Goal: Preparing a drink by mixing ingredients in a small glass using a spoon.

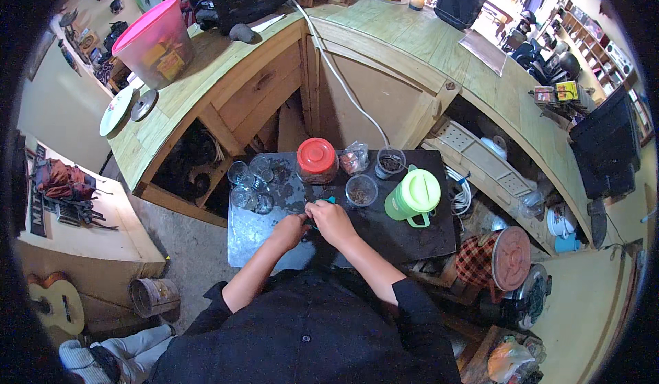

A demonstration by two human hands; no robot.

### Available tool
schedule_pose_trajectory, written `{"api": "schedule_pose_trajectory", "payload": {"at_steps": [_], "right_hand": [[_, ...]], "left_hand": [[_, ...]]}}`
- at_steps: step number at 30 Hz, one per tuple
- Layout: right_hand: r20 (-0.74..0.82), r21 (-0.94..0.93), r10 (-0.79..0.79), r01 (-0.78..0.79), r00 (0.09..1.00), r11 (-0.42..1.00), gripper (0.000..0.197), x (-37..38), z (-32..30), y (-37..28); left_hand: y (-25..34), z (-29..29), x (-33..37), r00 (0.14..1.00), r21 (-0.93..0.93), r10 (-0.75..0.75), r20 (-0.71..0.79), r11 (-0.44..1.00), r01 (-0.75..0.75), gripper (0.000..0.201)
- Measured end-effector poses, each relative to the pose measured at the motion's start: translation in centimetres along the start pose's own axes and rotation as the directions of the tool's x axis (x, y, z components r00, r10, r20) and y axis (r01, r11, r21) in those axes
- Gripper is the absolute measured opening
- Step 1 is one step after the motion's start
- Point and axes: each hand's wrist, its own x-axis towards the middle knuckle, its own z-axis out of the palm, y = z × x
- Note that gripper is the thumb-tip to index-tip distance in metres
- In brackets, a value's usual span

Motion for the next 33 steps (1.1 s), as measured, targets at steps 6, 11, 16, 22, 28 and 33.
{"api": "schedule_pose_trajectory", "payload": {"at_steps": [6, 11, 16, 22, 28, 33], "right_hand": [[-0.047, -0.039, 0.059, -0.061, 0.997, 0.997, 0.003, 1.9, 0.5, 1.5], [-0.094, 0.043, 0.085, -0.082, 0.992, 0.996, 0.004, 2.8, -0.4, 1.8], [-0.130, 0.182, 0.256, -0.231, 0.958, 0.956, 0.007, 1.9, 0.7, 4.7], [-0.105, -0.025, 0.100, -0.103, 0.989, 0.994, 0.003, 2.0, 0.0, 2.3], [-0.030, -0.129, 0.021, -0.024, 0.999, 0.991, 0.008, -0.3, 1.6, 0.1], [-0.018, -0.147, -0.015, 0.012, 1.000, 0.989, 0.007, 0.8, 0.7, -0.9]], "left_hand": [[0.4, -0.4, 0.1, 0.999, 0.004, -0.023, 0.038, 1.000, 0.022, 0.031], [-0.2, -0.2, -0.1, 1.000, 0.002, -0.001, 0.009, 1.000, 0.001, 0.030], [0.5, -0.3, 0.0, 1.000, 0.012, 0.023, 0.007, 1.000, -0.023, 0.029], [0.1, -0.4, 0.0, 1.000, 0.007, -0.008, 0.023, 1.000, 0.008, 0.029], [0.0, -0.3, 0.2, 0.998, 0.042, 0.023, 0.055, 0.999, -0.025, 0.028], [0.0, -0.2, 0.1, 0.998, 0.018, -0.010, 0.057, 1.000, 0.009, 0.026]]}}
